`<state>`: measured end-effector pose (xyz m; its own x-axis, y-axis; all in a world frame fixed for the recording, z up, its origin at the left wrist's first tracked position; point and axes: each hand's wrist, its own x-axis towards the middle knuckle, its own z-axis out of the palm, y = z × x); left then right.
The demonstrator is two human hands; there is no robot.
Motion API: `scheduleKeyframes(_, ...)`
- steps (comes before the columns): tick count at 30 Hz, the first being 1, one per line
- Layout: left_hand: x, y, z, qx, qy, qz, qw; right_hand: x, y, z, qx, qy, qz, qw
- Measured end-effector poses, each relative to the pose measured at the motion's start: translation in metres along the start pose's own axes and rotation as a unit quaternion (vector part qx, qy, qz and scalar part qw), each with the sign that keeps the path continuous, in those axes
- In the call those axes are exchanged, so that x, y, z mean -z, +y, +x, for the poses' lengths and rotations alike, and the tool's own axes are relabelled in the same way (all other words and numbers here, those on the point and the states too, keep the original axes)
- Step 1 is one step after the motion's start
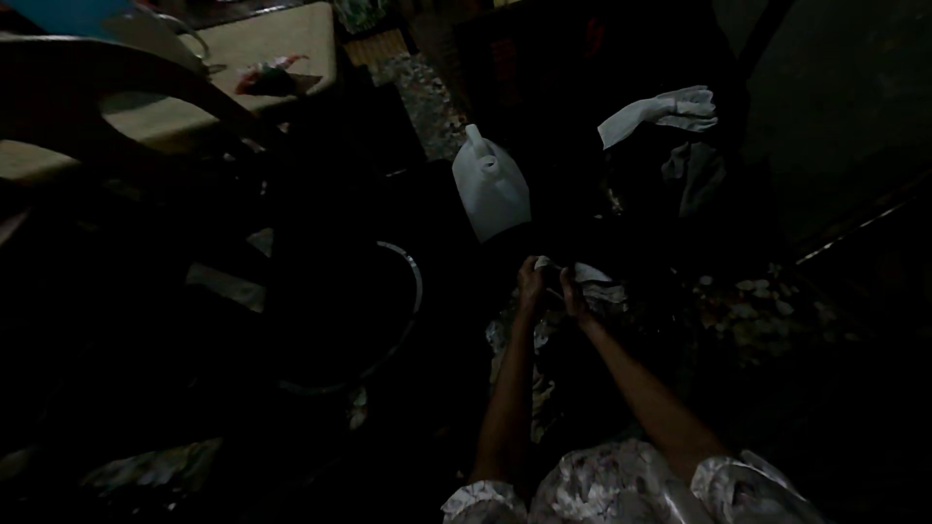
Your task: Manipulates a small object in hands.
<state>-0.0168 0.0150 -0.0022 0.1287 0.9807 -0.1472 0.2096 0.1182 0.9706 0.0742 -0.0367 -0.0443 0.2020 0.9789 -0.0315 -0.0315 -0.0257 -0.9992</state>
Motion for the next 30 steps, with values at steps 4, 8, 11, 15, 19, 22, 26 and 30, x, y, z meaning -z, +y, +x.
scheduleKeyframes(4, -0.012, -0.016, -0.007, -0.016, -0.08, -0.067, 0.994, 0.009, -0.003, 0.001, -0.065, -0.062, 0.022, 0.996)
scheduleKeyframes(8, -0.017, -0.016, -0.017, -0.064, -0.209, 0.128, 0.967, 0.021, -0.01, 0.008, -0.122, 0.061, 0.162, 0.977)
scheduleKeyframes(11, -0.024, 0.001, -0.029, -0.1, -0.239, 0.259, 0.93, 0.027, -0.015, 0.012, -0.055, 0.135, 0.222, 0.964)
scheduleKeyframes(15, -0.025, 0.023, -0.034, -0.122, -0.212, 0.332, 0.911, 0.026, -0.028, 0.012, -0.026, 0.185, 0.213, 0.959)
scheduleKeyframes(19, -0.021, 0.021, -0.026, -0.145, -0.068, 0.303, 0.94, 0.026, -0.045, 0.026, -0.028, 0.123, 0.372, 0.919)
scheduleKeyframes(22, -0.02, 0.022, -0.022, -0.121, -0.052, 0.234, 0.963, 0.019, -0.035, 0.023, 0.013, 0.091, 0.356, 0.93)
scheduleKeyframes(26, -0.026, 0.015, -0.018, -0.097, -0.075, 0.012, 0.992, 0.014, 0.005, 0.021, -0.005, 0.046, 0.2, 0.979)
scheduleKeyframes(30, -0.028, 0.007, -0.024, -0.112, -0.145, 0.064, 0.981, 0.025, -0.025, 0.013, -0.056, 0.053, 0.225, 0.971)
